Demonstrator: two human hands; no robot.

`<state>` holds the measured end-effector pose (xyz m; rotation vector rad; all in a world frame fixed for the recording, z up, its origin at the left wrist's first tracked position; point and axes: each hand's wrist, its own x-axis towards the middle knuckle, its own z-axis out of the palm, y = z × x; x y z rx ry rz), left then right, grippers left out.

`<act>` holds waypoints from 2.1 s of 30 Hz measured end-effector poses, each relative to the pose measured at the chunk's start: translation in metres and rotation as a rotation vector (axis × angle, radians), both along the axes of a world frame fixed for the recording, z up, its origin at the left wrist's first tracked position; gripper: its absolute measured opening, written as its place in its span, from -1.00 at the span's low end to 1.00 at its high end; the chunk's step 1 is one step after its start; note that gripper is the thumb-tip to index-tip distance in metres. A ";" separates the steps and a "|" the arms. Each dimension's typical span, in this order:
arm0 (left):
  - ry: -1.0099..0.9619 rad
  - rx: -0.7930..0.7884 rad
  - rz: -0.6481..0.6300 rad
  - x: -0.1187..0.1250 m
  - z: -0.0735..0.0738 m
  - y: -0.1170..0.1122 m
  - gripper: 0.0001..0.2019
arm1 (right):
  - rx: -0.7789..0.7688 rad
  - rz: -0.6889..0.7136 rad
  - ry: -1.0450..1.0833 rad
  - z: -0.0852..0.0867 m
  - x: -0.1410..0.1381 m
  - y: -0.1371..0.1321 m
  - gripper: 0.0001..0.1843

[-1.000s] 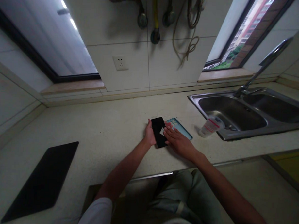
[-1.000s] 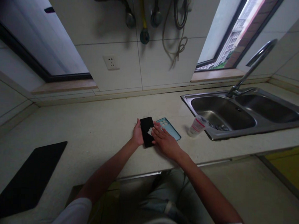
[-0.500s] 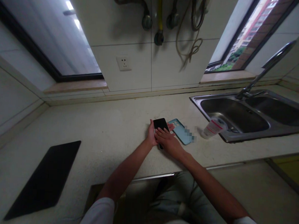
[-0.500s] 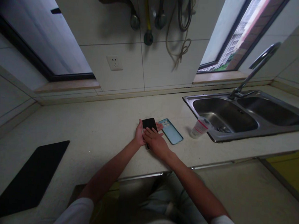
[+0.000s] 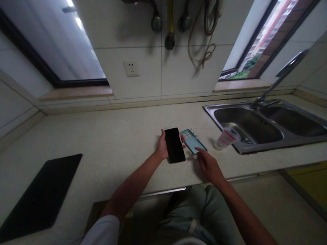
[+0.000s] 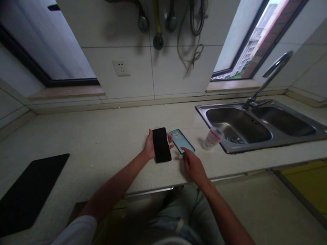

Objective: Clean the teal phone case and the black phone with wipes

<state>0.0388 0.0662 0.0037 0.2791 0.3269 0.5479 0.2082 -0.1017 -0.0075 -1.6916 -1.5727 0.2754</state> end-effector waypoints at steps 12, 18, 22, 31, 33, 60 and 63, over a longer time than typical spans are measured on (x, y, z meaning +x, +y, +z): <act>0.124 0.086 0.160 -0.003 0.007 -0.006 -0.19 | -0.221 -0.031 0.155 0.021 -0.004 0.007 -0.43; 0.197 0.013 0.288 -0.002 0.005 -0.002 -0.31 | -0.166 -0.207 -0.203 0.027 -0.007 0.020 -0.65; 0.212 -0.018 0.303 -0.003 0.003 -0.002 -0.41 | -0.135 -0.346 -0.311 0.028 0.006 0.021 -0.70; 0.246 0.013 0.358 0.002 0.000 -0.004 -0.59 | -0.080 -0.456 -0.405 0.023 0.052 -0.007 -0.68; 0.255 0.013 0.409 0.003 0.001 -0.005 -0.60 | 0.046 -0.387 -0.342 0.024 0.046 -0.011 -0.68; 1.302 1.738 0.270 0.034 -0.009 -0.003 -0.59 | -0.101 -0.147 1.202 0.032 0.016 -0.031 -0.65; 1.555 1.811 0.232 0.047 -0.009 0.005 -0.61 | -0.114 -0.177 1.194 0.031 0.028 -0.039 -0.68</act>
